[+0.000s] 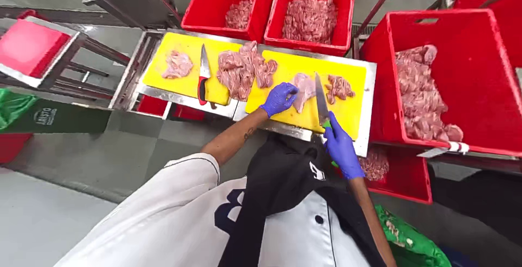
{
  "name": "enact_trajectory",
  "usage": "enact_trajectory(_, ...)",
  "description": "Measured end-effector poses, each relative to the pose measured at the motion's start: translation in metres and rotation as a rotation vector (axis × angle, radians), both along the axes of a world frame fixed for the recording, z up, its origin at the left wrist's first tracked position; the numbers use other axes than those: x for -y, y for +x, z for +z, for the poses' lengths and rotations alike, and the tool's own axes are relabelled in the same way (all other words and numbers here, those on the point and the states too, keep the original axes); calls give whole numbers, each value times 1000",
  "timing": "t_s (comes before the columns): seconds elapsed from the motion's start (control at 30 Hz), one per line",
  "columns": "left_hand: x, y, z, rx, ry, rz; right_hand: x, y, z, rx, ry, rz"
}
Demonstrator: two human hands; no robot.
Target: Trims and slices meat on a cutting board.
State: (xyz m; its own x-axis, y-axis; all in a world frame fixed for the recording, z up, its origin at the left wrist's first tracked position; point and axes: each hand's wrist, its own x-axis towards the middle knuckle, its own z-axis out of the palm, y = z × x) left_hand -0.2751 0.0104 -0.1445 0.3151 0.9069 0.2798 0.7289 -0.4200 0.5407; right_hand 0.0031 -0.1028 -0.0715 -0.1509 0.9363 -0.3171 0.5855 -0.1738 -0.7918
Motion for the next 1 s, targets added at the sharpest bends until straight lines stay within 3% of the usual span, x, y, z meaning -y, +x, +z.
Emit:
enact_trajectory(0.07,9,0,-14,-35,32,-14,-7,-5,-14,-34,-36,90)
enact_trajectory(0.2,13,11,-4,-147,-18,93,-10,25,-34,-97,-101,-43)
enact_trajectory(0.4,22,52,-4,-204,-9,171,-24,16,-11,95,51,91)
enact_trajectory(0.47,24,49,-7,-210,11,196,-34,9,-11,52,-16,167)
enact_trajectory(0.57,31,36,-8,-207,33,153,-37,29,-29,-56,-119,89)
enact_trajectory(0.67,39,29,-13,-161,52,154,-29,51,-26,111,-11,98)
enact_trajectory(0.83,47,37,-12,-154,17,198,-30,16,7,349,217,374)
enact_trajectory(1.0,48,39,-15,-166,49,217,-93,-49,6,477,136,515)
